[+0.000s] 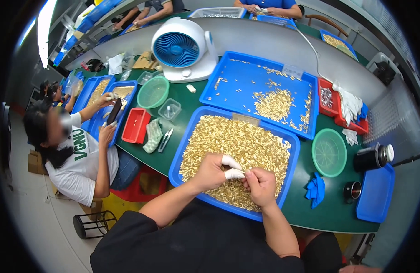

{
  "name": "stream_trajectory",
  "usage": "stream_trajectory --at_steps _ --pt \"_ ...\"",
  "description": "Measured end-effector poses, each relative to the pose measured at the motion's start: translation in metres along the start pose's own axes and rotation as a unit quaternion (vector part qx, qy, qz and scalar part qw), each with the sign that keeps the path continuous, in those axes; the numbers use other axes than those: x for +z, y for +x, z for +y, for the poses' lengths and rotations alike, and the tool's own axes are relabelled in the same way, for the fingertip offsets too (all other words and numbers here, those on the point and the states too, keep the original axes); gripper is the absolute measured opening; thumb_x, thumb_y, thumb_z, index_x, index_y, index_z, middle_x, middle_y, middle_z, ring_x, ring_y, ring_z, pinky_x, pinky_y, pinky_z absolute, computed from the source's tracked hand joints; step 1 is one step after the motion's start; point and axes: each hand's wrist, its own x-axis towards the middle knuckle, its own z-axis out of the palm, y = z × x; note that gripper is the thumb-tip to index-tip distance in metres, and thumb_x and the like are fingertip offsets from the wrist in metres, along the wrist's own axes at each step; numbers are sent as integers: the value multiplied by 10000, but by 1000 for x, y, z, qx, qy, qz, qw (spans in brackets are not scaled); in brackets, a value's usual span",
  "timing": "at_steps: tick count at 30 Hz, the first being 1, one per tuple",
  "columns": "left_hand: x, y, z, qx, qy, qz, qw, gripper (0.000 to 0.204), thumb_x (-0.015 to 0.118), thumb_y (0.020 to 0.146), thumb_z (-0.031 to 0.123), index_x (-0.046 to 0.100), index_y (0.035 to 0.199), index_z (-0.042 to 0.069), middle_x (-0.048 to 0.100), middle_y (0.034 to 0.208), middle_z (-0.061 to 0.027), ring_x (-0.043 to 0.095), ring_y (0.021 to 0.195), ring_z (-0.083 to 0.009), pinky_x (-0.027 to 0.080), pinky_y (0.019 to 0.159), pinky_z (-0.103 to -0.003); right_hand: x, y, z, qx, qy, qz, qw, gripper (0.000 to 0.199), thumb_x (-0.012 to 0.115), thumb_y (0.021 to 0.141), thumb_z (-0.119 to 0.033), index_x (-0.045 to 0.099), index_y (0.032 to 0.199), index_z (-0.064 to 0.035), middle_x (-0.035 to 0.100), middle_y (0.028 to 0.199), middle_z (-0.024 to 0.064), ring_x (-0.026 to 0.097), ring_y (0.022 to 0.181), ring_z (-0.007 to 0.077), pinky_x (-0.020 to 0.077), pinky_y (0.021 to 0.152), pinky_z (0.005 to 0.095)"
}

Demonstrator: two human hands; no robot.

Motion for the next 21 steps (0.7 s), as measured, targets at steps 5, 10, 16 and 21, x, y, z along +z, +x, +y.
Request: stream_trajectory --at_steps 5,10,16,21 --pt "-9 6 -8 141 132 25 981 262 765 748 241 694 895 37 667 791 -58 619 684 -167 482 603 -297 -2 1 2 39 67 38 996 333 513 949 -245 589 704 -33 539 565 12 462 483 60 350 460 192" --pt "-17 4 -3 172 435 8 884 321 757 722 250 670 971 67 613 875 -75 569 831 -280 473 742 -374 -7 5 6 57 149 107 981 330 496 960 -259 566 716 -48 521 574 10 436 481 64 329 455 196" --pt "-14 5 -18 179 430 -35 885 191 773 694 177 676 824 77 607 782 -61 568 759 -263 466 685 -360 -7 5 8 71 173 81 979 305 484 973 -239 588 778 -29 529 631 2 449 543 53 359 506 190" --pt "-15 4 -1 73 234 31 969 120 774 721 116 679 773 65 642 731 -50 582 687 -158 472 650 -281 -6 4 2 59 138 45 988 281 489 969 -209 592 785 -23 534 640 0 461 562 52 369 518 189"
